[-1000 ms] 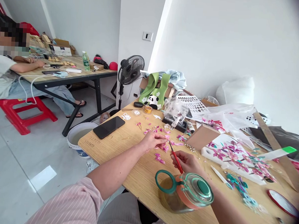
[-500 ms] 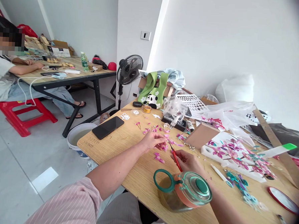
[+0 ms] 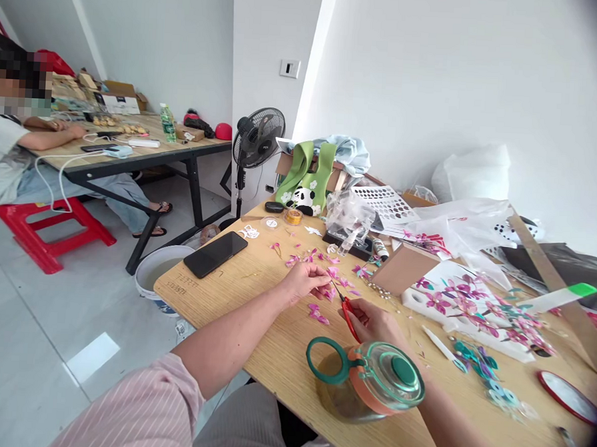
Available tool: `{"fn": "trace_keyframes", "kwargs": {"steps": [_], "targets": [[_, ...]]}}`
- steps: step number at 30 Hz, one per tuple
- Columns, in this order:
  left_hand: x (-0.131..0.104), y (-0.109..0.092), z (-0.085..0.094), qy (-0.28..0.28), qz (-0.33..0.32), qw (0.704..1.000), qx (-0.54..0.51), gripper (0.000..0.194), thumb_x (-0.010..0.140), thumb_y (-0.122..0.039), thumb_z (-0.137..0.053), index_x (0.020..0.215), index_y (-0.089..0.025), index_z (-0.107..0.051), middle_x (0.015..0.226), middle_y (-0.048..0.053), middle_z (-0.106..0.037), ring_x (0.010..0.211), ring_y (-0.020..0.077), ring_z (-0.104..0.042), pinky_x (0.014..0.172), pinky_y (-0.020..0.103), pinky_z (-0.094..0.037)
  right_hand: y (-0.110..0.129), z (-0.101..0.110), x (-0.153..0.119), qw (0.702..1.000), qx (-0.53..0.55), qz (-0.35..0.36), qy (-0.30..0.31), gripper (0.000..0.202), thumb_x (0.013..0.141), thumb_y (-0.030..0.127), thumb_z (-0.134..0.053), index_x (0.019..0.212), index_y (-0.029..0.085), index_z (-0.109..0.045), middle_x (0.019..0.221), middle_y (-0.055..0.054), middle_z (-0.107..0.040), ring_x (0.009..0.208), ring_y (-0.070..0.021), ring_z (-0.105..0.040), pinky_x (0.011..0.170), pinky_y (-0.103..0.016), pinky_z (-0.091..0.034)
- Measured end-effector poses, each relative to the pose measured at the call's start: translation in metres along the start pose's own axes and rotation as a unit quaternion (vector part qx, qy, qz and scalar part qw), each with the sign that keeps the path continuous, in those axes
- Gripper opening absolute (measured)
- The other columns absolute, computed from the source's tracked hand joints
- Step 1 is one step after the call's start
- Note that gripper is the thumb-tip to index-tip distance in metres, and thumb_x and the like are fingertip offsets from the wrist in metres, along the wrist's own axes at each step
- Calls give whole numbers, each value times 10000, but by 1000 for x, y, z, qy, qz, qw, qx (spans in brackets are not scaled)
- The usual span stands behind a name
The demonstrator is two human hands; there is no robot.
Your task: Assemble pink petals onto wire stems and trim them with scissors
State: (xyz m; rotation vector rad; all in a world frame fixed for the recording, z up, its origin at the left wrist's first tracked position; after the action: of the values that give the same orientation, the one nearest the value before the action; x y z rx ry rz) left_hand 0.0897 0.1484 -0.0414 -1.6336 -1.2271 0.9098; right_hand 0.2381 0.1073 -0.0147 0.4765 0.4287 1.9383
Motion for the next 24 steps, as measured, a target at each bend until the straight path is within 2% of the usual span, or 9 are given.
{"fn": "trace_keyframes", "kwargs": {"steps": [12,19,24], "targets": [[-1,-2,-1,11,-4,1000,-2,282,607,-314,-768,687,-101,-602,556,-1,-611,457,90,-563,468,223,-451,-3,-4,1,1000,-5,-9,3,350,850,477,-452,816,187,-644,641,-47,-646,555,-172,-542,547,-279,-398],[-1,1,-1,14,10,999,-31,315,573,-328,-790,682,-99,-603,551,6,-619,455,94,-567,472,221,-436,5,2,-2,992,-115,26,-45,334,878,428,-413,895,192,-649,747,-73,-673,658,-205,-597,579,-286,-389],[1,5,1,10,25,998,-51,335,548,-326,-809,686,-92,-613,581,22,-638,480,105,-586,495,232,-438,6,2,-2,985,-155,48,-65,291,875,367,-412,988,200,-620,810,-74,-685,705,-213,-625,584,-286,-388]]}}
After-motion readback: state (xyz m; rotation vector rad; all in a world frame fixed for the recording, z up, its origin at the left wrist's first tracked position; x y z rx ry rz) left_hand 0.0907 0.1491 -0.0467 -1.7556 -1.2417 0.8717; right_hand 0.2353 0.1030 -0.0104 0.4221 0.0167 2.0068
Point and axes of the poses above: each hand's wrist, its own x-axis towards the middle knuckle, its own z-axis out of the back of the hand, y = z × x, the point moved 7 cm from there along x, towards the middle knuckle
